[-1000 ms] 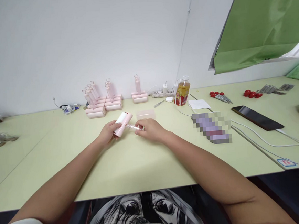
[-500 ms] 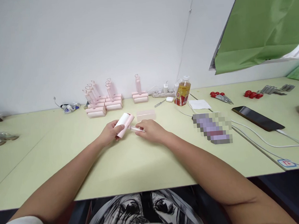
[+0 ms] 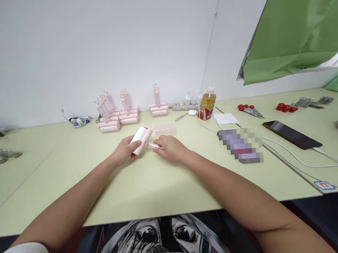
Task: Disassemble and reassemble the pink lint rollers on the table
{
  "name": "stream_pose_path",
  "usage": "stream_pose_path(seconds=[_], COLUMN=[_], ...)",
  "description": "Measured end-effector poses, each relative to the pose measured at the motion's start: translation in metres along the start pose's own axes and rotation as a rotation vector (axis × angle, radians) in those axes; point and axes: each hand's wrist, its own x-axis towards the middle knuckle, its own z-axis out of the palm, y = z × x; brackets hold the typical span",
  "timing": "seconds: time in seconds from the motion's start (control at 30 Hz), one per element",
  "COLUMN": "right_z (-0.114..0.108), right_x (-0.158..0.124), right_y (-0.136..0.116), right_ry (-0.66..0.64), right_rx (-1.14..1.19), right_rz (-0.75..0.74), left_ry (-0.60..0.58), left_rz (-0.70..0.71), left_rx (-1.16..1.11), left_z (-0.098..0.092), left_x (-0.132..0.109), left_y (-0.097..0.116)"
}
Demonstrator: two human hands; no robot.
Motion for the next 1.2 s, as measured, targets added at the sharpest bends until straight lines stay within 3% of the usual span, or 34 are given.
stream_pose_path(seconds=[0.43,0.57,0.67,0.8,0.9,1.0,1.13,1.2], right_z=[0.004,0.010,0.016,0.024,0.026,0.022,0.013,0.011], right_x=[0.001,0.003,0.006,0.006,0.004,0.004,0.010,0.013], right_y=[-0.003,0.002,0.006,-0.002,-0.013,-0.007,0.034,0.057], right_ry=[-0.015,0.108,0.251,0.224,0.148,0.194,0.386,0.364], right_rx=[0.053,0.262,0.524,0.749,0.672,0.452,0.123,0.017], right_rz=[0.055,0.164,0.277,0.275,0.099,0.008,0.145,0.269], left_ry=[0.034,0.069,-0.006,0.010,0.057,0.117,0.133,0.114], left_rz=[-0.069,0.008,0.104,0.136,0.165,0.116,0.080,0.068], left_rx=[-0.035,-0.200,-0.466,-0.365,-0.290,-0.368,-0.473,-0.499], left_z=[0.013,0.010,0.014,0.030,0.036,0.030,0.022,0.023], left_x=[-0.006,-0.005,-0.006,-0.010,-0.010,-0.009,-0.006,-0.006], left_y=[0.007,0.008,0.009,0.006,0.003,0.004,0.005,0.005])
